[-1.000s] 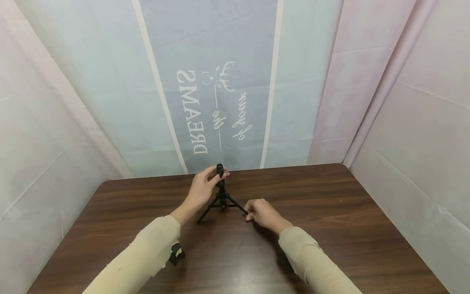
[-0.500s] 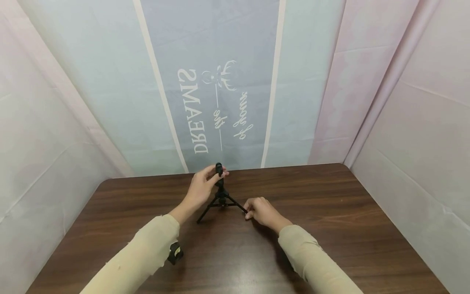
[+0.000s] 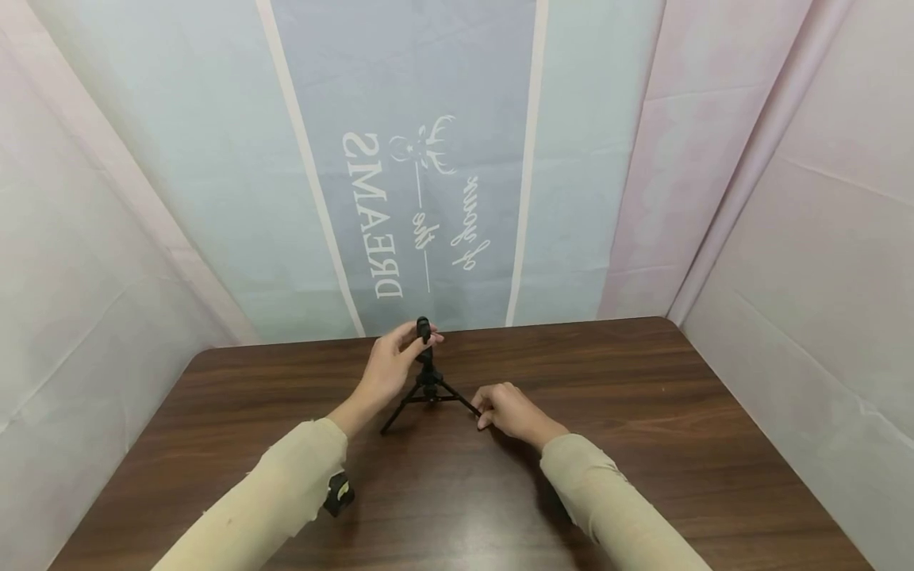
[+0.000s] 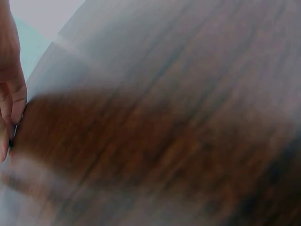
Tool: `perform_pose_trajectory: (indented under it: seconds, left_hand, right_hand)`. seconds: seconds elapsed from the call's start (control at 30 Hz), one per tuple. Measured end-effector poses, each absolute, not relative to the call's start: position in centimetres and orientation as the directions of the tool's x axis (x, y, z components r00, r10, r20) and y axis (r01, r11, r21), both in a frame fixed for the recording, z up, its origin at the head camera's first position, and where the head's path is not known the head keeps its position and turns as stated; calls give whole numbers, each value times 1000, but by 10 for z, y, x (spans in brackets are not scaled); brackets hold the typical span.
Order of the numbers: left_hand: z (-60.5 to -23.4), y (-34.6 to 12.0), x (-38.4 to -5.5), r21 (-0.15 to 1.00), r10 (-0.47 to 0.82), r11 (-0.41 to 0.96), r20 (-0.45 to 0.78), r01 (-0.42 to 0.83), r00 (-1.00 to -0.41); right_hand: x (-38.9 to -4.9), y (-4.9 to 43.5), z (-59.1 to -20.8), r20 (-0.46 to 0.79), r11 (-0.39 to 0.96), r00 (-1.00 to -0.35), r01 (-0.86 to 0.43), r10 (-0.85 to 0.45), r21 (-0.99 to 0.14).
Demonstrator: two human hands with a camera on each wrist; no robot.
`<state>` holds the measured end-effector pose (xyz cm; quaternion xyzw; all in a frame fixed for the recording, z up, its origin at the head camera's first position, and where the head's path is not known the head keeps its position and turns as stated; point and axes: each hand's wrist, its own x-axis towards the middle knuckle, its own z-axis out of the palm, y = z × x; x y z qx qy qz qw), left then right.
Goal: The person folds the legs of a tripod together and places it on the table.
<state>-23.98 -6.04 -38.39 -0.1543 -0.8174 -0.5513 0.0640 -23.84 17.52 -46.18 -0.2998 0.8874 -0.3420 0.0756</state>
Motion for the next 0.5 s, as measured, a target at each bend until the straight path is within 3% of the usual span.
perform_pose_trajectory:
  seconds: [0.5]
  left_hand:
    - [-390, -57, -236, 898, 168, 279, 303, 340, -938]
  right_hand:
    - [-237, 176, -465, 105, 582, -796, -518, -596, -627]
